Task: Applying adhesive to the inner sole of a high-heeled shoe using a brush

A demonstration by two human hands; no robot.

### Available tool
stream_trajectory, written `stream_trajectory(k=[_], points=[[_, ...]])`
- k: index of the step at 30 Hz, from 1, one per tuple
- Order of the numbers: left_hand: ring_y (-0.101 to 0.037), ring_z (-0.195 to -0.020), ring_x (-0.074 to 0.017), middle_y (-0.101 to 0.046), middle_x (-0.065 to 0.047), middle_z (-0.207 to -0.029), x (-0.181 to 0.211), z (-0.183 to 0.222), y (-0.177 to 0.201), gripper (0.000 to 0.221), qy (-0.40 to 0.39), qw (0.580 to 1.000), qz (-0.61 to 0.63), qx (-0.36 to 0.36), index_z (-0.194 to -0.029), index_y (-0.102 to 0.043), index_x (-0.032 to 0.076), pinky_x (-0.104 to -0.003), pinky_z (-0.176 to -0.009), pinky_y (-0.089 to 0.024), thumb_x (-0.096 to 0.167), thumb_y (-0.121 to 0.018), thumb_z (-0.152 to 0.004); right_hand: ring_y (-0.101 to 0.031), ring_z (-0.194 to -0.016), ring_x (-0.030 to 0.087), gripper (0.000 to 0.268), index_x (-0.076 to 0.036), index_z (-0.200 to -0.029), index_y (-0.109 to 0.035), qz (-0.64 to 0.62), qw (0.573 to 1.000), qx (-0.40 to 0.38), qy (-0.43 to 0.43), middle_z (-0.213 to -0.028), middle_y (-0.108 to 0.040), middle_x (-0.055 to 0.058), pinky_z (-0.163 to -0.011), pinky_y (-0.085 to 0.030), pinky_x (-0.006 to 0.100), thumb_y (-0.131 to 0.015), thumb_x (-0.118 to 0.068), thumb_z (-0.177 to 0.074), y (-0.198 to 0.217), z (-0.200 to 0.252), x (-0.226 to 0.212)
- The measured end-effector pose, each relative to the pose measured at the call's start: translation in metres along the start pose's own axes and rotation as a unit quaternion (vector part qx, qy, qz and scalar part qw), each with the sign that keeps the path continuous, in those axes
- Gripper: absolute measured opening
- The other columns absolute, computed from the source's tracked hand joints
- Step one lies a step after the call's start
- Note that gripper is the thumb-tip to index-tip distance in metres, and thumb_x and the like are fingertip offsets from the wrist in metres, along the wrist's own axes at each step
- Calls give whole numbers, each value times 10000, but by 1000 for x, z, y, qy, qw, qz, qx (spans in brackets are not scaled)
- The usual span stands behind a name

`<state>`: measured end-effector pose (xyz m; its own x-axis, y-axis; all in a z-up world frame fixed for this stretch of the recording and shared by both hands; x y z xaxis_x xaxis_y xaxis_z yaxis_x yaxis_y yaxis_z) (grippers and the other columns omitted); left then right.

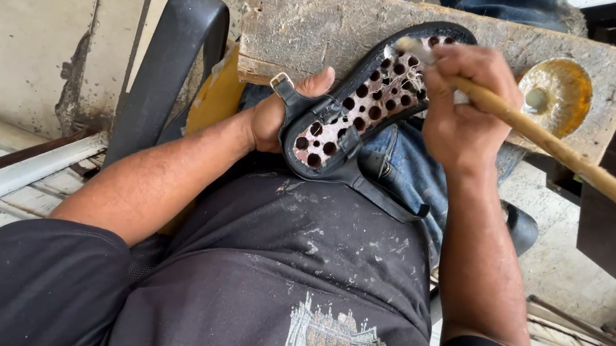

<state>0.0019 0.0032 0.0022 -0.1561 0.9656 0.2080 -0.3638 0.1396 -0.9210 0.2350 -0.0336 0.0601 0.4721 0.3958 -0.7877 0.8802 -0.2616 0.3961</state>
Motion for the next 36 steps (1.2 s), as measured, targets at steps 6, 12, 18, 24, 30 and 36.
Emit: stream_trajectory(k=[6, 12, 18, 24, 30, 36], points=[[-643, -1217, -371, -627, -261, -1364, -1, 2, -1, 798, 22, 999, -15, 18, -1412, -549, -23, -504, -1086, -511, 618, -483, -940, -739, -989, 312, 129, -5, -1004, -616, -62, 997, -8, -53, -988, -686, 170, -858, -654, 406, -685, 103, -994, 2, 6, 13], [-625, -1231, -445, -625, -301, -1345, -3, -4, -2, 755, 25, 992, 80, 90, -1391, -545, -63, -596, -1105, -471, 538, -558, -934, -735, -908, 317, 171, 3, -987, -591, -97, 993, -24, -68, -953, -705, 203, -732, -593, 387, -737, 91, -971, -5, 10, -1], [-645, -1187, -483, -652, -337, -1262, -12, -5, 3, 729, 31, 974, 188, 125, -1299, -607, -95, -672, -1073, -478, 527, -653, -924, -666, -723, 326, 178, 66, -994, -694, -23, 998, -5, -61, -847, -668, 248, -597, -486, 385, -849, -21, -997, 22, 27, 39], [-632, -1216, -405, -617, -326, -1331, -13, -1, 6, 685, 43, 956, 259, 133, -1341, -538, -141, -550, -1111, -478, 447, -614, -996, -622, -627, 227, 147, 15, -915, -713, -181, 975, -58, -117, -795, -698, 173, -583, -493, 314, -849, -39, -903, -19, 21, -34], [-651, -1197, -467, -648, -317, -1279, -15, -9, 18, 738, 22, 971, 217, 93, -1307, -607, -67, -665, -1116, -453, 557, -657, -916, -710, -699, 316, 172, 16, -882, -661, -181, 982, -27, -41, -839, -707, 203, -598, -548, 371, -830, -6, -903, -29, 22, -46], [-708, -1115, -382, -724, -231, -1190, -29, -13, 36, 608, 3, 975, 172, 143, -1234, -667, -20, -549, -1057, -534, 510, -681, -936, -735, -775, 372, 176, 34, -880, -619, -207, 978, 1, -10, -842, -680, 213, -679, -598, 427, -787, 31, -931, -28, 37, -21]])
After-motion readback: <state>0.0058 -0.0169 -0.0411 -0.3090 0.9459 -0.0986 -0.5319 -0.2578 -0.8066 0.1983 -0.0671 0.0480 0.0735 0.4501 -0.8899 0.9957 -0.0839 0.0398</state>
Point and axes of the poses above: each hand's wrist, its own z-axis away from the middle knuckle, its own y-axis out of the back of the hand, x = y × z, the point moved 1 cm from there along -z, towards the middle knuckle
